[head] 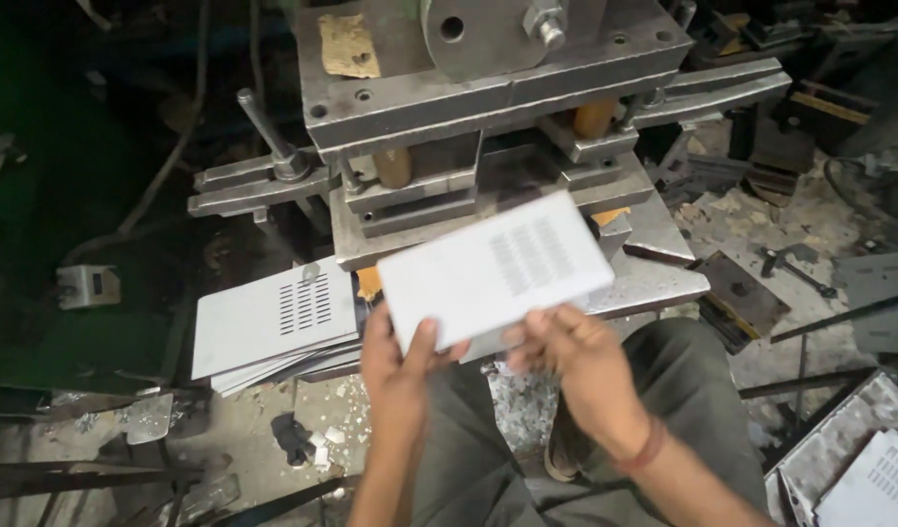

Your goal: Placing metal sheets into a stamping machine and removing them after the stamping process.

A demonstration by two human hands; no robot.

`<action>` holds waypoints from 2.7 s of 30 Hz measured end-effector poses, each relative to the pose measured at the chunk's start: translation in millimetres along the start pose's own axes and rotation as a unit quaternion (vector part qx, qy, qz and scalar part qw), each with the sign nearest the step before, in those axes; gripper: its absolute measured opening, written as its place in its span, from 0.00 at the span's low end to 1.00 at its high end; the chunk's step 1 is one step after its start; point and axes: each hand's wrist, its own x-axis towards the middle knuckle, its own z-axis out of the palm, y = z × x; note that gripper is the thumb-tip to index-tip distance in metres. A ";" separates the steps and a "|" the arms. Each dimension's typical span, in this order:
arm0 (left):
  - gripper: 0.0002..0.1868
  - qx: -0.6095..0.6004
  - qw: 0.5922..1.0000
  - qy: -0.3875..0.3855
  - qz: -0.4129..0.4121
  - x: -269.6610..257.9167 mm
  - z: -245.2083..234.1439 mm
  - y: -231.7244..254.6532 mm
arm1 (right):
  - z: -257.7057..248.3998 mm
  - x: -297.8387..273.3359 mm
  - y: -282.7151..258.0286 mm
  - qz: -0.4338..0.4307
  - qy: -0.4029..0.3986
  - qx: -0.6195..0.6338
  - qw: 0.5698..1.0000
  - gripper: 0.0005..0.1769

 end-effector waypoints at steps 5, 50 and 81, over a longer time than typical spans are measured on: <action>0.25 -0.034 0.998 -0.057 0.010 52.4 29.7 -4.9 | 13.7 40.8 -32.5 -0.033 0.071 0.055 0.995 0.09; 0.15 0.316 0.903 0.219 0.194 51.6 -239.6 39.7 | 64.0 165.9 -72.0 0.067 0.141 0.054 0.986 0.16; 0.21 0.106 0.981 0.157 -0.038 -41.0 -90.1 30.5 | -36.4 -11.7 72.2 0.240 -0.070 -0.113 0.962 0.07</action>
